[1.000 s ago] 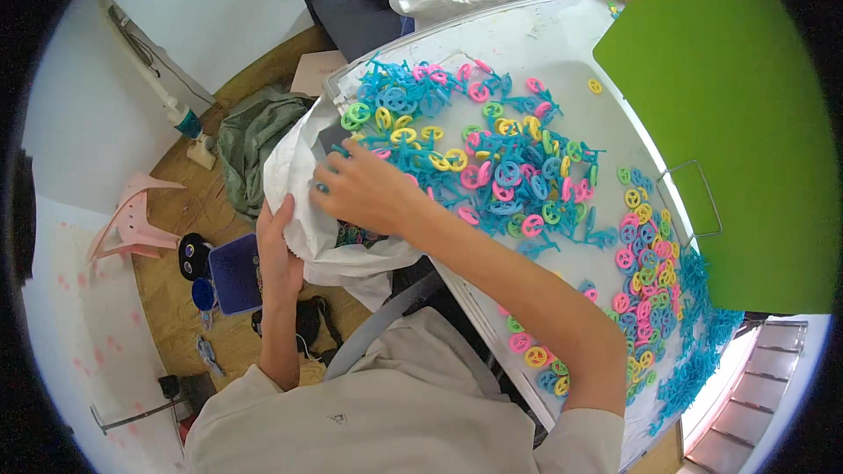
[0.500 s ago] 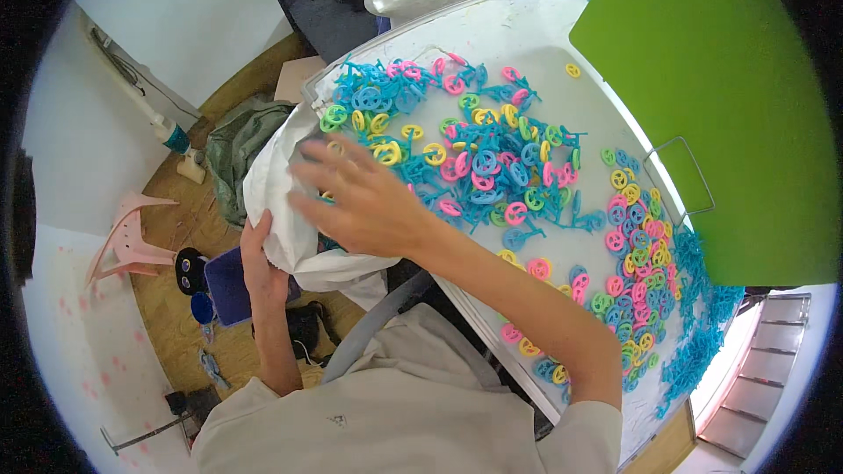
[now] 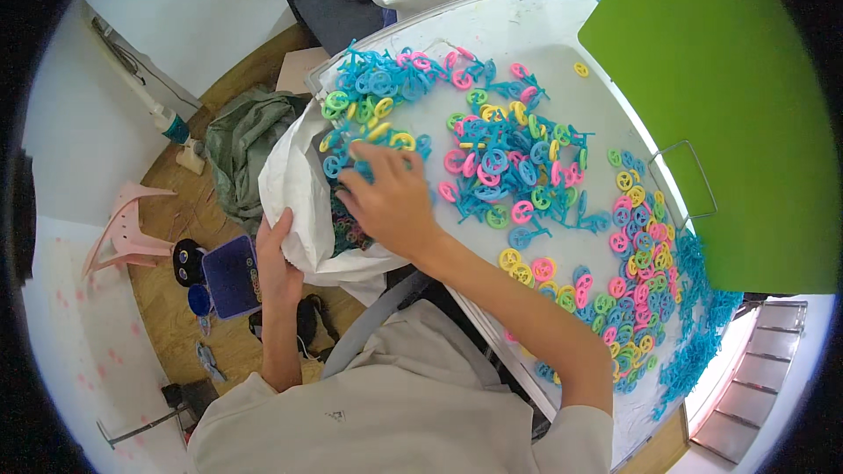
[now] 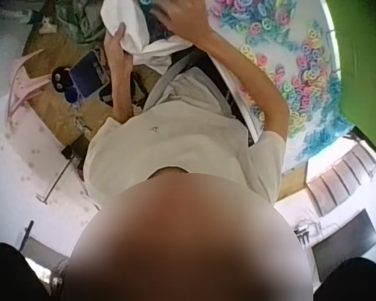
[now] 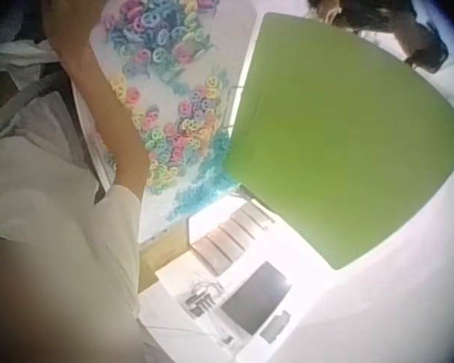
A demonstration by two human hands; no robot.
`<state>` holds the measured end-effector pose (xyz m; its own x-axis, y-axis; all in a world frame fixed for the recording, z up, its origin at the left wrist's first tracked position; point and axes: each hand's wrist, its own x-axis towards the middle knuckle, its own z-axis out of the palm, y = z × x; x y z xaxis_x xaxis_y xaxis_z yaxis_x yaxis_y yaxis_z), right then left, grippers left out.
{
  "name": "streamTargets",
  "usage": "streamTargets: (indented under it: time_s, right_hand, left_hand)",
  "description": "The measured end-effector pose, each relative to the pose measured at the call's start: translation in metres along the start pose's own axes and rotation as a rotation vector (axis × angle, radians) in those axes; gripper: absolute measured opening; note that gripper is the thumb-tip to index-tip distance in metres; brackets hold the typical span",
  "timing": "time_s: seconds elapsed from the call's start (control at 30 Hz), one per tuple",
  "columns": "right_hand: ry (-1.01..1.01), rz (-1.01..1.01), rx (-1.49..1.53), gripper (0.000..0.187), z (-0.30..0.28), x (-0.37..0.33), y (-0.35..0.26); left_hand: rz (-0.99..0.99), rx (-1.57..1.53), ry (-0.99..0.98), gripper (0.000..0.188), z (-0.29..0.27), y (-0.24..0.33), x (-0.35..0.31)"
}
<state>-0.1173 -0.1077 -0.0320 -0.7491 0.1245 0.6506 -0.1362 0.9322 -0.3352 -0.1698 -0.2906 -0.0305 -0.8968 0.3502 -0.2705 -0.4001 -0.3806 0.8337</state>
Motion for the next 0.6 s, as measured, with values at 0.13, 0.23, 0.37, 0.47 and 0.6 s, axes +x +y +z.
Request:
streamTargets:
  time_s: [0.13, 0.23, 0.37, 0.47, 0.6]
  right_hand:
    - [-0.132, -0.293, 0.011, 0.024, 0.018, -0.001, -0.004]
    - [-0.233, -0.309, 0.174, 0.025, 0.022, -0.004, -0.008]
    - [0.046, -0.159, 0.309, 0.025, -0.011, 0.022, 0.000]
    - [0.241, 0.015, 0.100, 0.032, -0.017, 0.080, 0.025]
    - [0.372, -0.003, -0.216, 0.044, 0.014, 0.113, 0.070]
  left_hand:
    - [-0.004, -0.002, 0.000, 0.045, 0.002, 0.001, 0.002]
    - [-0.005, -0.007, -0.004, 0.045, -0.003, 0.003, 0.008]
    - [0.013, 0.021, -0.003, 0.046, -0.003, 0.005, 0.009]
    - [0.044, 0.047, 0.030, 0.047, 0.002, 0.006, 0.007]
    - [0.018, -0.039, 0.016, 0.048, 0.012, 0.009, 0.014]
